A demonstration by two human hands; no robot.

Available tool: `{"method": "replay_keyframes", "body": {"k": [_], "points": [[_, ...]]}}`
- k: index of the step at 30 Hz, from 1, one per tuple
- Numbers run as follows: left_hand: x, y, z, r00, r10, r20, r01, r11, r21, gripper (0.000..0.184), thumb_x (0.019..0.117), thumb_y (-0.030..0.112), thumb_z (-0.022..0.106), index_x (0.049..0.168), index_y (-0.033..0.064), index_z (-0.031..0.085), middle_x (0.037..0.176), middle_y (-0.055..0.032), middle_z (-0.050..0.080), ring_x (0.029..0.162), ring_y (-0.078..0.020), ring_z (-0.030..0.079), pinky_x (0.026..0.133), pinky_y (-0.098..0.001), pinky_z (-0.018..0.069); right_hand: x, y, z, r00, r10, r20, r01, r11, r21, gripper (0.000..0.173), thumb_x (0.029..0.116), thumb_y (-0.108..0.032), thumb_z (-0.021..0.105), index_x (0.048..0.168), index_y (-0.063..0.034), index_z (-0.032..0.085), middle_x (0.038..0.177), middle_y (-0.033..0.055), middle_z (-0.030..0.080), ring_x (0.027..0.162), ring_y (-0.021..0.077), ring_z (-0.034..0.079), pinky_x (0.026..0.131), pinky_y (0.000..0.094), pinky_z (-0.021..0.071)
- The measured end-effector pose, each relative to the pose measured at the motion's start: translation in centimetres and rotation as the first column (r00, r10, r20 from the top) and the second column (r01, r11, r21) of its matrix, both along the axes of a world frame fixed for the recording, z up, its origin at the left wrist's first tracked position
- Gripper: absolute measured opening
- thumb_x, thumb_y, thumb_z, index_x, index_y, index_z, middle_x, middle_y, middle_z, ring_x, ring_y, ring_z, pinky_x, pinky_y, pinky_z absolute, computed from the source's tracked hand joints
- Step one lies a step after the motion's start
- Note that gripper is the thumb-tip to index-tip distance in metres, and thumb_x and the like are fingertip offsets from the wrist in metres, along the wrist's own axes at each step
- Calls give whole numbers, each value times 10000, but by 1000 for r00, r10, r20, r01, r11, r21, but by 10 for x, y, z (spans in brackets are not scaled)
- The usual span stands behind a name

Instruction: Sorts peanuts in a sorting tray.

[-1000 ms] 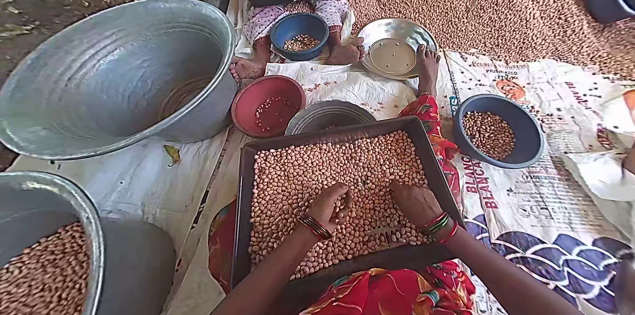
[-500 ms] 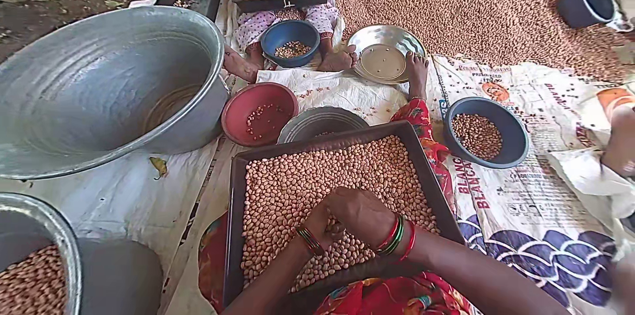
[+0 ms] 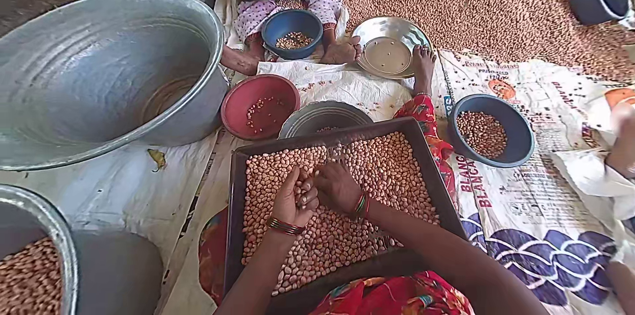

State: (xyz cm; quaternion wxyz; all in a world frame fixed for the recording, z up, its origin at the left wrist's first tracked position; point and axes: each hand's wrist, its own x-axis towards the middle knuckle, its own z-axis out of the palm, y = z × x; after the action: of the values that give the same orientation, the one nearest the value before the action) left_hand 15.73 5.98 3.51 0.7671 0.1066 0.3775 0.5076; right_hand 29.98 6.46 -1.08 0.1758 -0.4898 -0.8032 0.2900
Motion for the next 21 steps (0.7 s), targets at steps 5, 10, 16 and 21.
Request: {"method": "replay_keyframes", "body": {"k": [5, 10, 16, 21], "points": [[-25, 4, 7, 989, 127, -78, -124, 991, 44, 535, 1125, 279, 141, 826, 170, 571, 648, 63, 647, 380, 30, 473, 359, -102, 386, 58, -55, -13, 956, 260, 135, -281, 944, 171, 268, 858, -259, 768, 1100, -143, 782, 1332, 215, 656, 1283, 495, 568, 1024, 733, 406], [-34, 2, 6, 979, 53, -199, -57, 998, -15, 610, 1134, 323, 141, 627, 216, 463, 510, 95, 520, 344, 17, 400, 342, -120, 327, 134, -23, 21, 954, -74, 289, 67, 997, 34, 312, 918, -184, 699, 1191, -41, 747, 1429, 329, 549, 1390, 590, 415, 1103, 757, 290], [-12, -6, 7, 461, -325, -826, 568, 823, -8, 220, 1070, 93, 487, 1149, -2, 669, 718, 35, 567, 533, 3, 474, 518, -157, 410, 42, -71, 6, 939, 339, 58, -342, 900, 270, 102, 897, -120, 703, 947, -91, 787, 1118, 189, 746, 1109, 455, 689, 913, 654, 538], [23, -4, 4, -389, -255, -886, 855, 257, -449, 408, 1122, 210, 363, 1401, 14, 586, 1350, -232, 639, 1257, -400, 618, 1056, -580, 452, 54, -91, 15, 783, 592, 191, -587, 805, -86, 239, 971, -175, 649, 827, 1, 724, 816, 193, 709, 832, 404, 717, 768, 588, 568]]}}
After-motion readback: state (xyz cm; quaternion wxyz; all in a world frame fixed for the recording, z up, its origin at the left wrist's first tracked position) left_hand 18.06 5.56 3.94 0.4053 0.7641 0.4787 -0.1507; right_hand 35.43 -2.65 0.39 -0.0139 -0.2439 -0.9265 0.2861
